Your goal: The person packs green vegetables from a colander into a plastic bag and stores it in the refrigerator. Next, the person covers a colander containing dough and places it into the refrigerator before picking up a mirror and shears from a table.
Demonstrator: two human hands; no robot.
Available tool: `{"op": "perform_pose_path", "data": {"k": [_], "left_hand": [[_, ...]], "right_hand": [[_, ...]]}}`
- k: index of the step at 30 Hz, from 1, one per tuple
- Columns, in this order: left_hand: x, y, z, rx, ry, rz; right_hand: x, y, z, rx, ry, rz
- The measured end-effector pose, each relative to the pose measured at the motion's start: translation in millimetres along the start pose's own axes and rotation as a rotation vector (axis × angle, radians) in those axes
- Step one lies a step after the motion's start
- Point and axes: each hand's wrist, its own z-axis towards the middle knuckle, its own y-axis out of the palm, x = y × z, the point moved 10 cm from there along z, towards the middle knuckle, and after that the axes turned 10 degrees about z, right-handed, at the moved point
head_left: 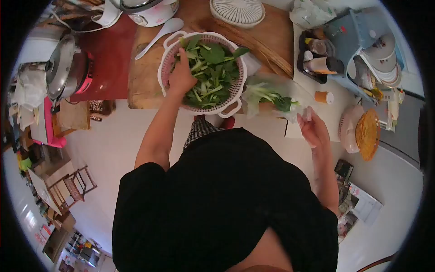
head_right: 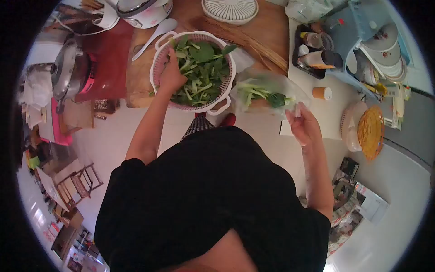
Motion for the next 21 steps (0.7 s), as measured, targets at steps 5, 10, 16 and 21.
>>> {"op": "perform_pose_path", "data": {"k": [5,10,16,21], "left_hand": [[-5,-2,7,0.022,0.096,0.002],[-1,-41,3,0.15,0.291,-0.308],[-17,-92,-12,0.152,0.173,-0.391],[9,-112,-24,-0.124,0.358,-0.855]], "right_hand": [[8,18,-9,-0.21,0.188,-0.003],[0,39,-22,-0.343,0.06,-0.139],[-12,45,-29,-0.268,-0.132,-0.129],[-10,54,-33,-0.356,-0.039,-0.132]]}}
